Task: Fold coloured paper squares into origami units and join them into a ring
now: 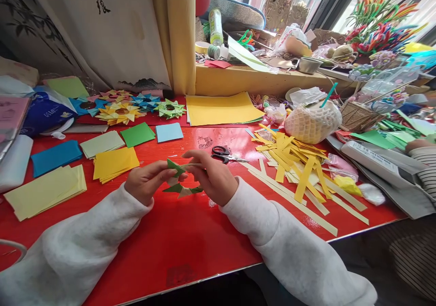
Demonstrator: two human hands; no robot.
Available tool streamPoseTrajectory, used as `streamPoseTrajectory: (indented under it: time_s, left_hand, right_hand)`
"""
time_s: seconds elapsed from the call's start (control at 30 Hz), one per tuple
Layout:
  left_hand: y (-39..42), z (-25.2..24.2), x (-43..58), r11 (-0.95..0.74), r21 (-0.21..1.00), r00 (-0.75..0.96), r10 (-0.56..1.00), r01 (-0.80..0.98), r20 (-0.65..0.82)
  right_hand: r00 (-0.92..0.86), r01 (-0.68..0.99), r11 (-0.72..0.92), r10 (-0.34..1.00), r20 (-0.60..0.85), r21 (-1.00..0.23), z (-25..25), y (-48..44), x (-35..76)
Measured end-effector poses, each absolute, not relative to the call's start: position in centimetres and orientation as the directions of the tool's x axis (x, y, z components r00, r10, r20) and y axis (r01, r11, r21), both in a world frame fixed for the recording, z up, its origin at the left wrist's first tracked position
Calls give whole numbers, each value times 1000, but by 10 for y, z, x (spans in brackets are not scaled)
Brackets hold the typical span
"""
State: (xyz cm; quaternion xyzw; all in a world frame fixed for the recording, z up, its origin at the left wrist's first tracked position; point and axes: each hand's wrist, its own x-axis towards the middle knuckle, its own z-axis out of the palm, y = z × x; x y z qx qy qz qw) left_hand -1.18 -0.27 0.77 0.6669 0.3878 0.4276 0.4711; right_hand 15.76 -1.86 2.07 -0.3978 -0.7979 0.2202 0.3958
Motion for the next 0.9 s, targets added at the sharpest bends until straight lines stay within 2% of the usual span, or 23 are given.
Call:
streamPoseTrajectory:
  time_s: [0.1, 0.33, 0.57, 0.73, 0.9]
  left_hand:
    - [-2, 9, -13, -253, 954, 351, 918, 160, 184]
    - [0, 9, -12, -209, 964, 397, 909, 167, 128]
    - [3, 7, -10, -176, 956, 352, 932, 235, 85]
    - [6, 6, -11, -109, 953, 402, 916, 284, -15]
    - [7, 2, -12, -136, 936, 437, 899, 324, -20]
  right_hand:
    - [-396, 425, 544, 831, 392, -723, 23, -17, 158]
    - [-441, 422, 529, 829, 343, -736, 19, -14, 160]
    - [-383, 287, 289, 908, 167, -913, 9, -7, 159]
    - [-373, 315, 279, 915, 151, -907, 5, -6, 158]
    - [-383, 313, 265, 914, 135, -912, 3, -8, 155]
